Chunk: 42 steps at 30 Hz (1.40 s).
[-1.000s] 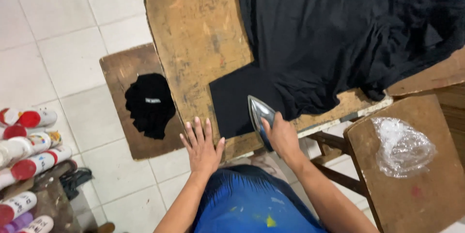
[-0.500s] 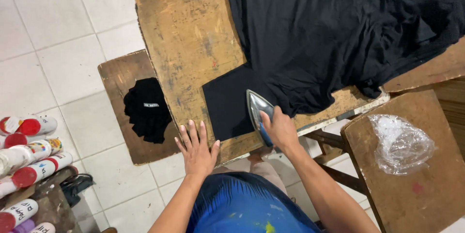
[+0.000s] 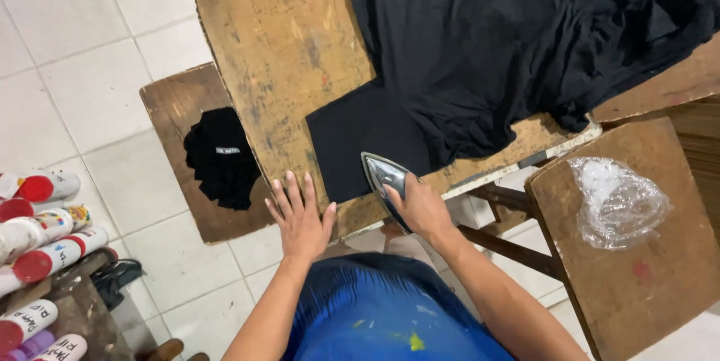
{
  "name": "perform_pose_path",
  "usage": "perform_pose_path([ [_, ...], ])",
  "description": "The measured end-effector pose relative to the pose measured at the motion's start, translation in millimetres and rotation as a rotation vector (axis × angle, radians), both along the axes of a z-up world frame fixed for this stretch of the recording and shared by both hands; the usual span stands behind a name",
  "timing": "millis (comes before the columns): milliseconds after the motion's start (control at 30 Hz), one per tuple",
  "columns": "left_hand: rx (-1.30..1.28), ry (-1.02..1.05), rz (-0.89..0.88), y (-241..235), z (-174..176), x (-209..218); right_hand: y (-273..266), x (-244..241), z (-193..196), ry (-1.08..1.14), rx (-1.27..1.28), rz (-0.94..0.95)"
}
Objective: Applying a heat-transfer label to a black shirt using a hand iron on a wooden workbench.
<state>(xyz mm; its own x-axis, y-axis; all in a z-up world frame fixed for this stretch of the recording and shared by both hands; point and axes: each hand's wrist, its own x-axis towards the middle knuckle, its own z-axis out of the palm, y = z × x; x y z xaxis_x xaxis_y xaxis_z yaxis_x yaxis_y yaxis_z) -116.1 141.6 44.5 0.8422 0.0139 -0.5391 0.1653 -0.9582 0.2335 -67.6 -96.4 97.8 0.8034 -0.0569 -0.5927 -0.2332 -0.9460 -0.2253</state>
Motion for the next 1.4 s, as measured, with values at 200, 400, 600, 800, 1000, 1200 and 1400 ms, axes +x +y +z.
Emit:
perform_pose_path([
  [200,-0.028,0.045,0.008,3,4,4,-10,-12,9,0.117,-0.001,0.178],
  [400,-0.018,0.023,0.013,3,0,0,-23,-23,26,0.198,0.009,0.392],
  [600,-0.081,-0.142,0.079,1,4,-11,-77,-45,57,0.124,0.093,0.454],
  [800,-0.118,-0.42,0.309,-19,-27,-69,-210,-128,81,-0.033,0.305,-0.299],
  [1000,-0.16,-0.691,0.458,-89,-41,-123,-376,-239,55,-0.483,0.535,-0.884],
  [1200,-0.23,-0.836,0.344,-148,-15,-90,-479,-272,34,-0.875,0.655,-1.443],
  [1400,-0.27,-0.664,0.509,-155,11,-42,-527,-266,-23,-1.244,0.54,-1.651],
])
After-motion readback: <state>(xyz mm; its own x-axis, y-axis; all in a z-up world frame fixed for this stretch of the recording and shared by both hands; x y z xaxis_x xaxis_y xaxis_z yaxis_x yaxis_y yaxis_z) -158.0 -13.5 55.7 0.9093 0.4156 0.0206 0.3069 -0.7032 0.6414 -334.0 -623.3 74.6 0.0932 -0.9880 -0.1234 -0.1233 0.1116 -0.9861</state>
